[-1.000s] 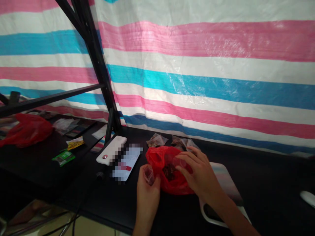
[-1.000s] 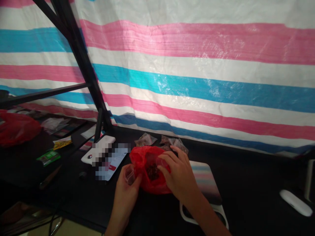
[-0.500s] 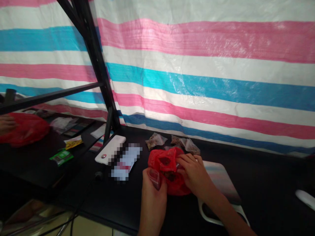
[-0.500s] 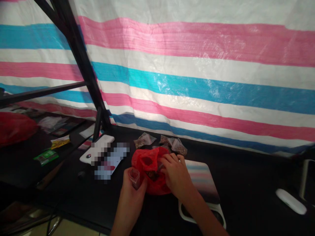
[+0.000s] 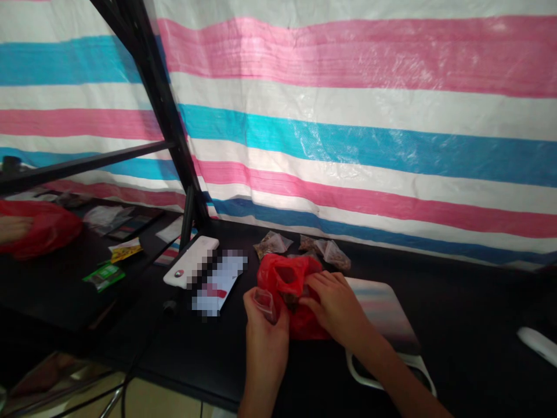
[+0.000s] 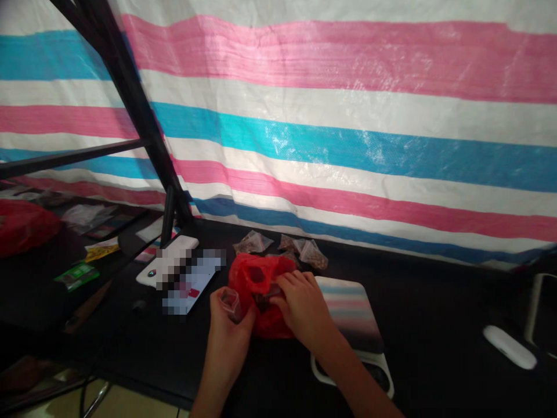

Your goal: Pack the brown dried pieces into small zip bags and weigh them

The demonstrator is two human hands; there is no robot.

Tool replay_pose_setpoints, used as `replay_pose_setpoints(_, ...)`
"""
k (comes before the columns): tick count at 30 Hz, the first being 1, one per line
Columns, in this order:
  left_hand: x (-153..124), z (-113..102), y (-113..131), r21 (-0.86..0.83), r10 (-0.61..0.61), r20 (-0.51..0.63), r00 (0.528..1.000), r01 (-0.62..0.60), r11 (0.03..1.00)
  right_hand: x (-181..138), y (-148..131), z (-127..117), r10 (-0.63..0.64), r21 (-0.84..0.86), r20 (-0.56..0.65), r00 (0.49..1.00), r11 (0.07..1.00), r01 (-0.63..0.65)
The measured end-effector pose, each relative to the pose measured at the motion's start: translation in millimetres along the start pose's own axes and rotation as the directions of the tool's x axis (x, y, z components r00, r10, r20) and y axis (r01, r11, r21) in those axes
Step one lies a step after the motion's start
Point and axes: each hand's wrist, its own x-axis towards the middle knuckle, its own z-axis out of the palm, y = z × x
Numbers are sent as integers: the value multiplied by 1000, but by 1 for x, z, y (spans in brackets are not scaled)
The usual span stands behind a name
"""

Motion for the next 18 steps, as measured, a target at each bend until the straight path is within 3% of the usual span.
replay_pose_setpoints(4,13,7,-2,-118,14,-9,1000,-15,993,0,-1,3,2,75,25,1000,997,-4)
replay_pose_setpoints(8,24,7,-7,-222,-61,38,997,68,973,0,-2,5,26,46,28,999,999,-27)
replay_pose_setpoints(11,26,4,-7,-237,-116,53,992,125,963,-1,-5,5,44,36,23,999,998,-45)
replay_pose_setpoints(15,29,6,0,-257,-113,8,994,112,960,-3,-8,7,42,30,13,999,999,-42)
replay_pose_setpoints(18,33,10,6,-323,-146,78,986,164,932,-4,-8,8,56,12,8,998,998,-56)
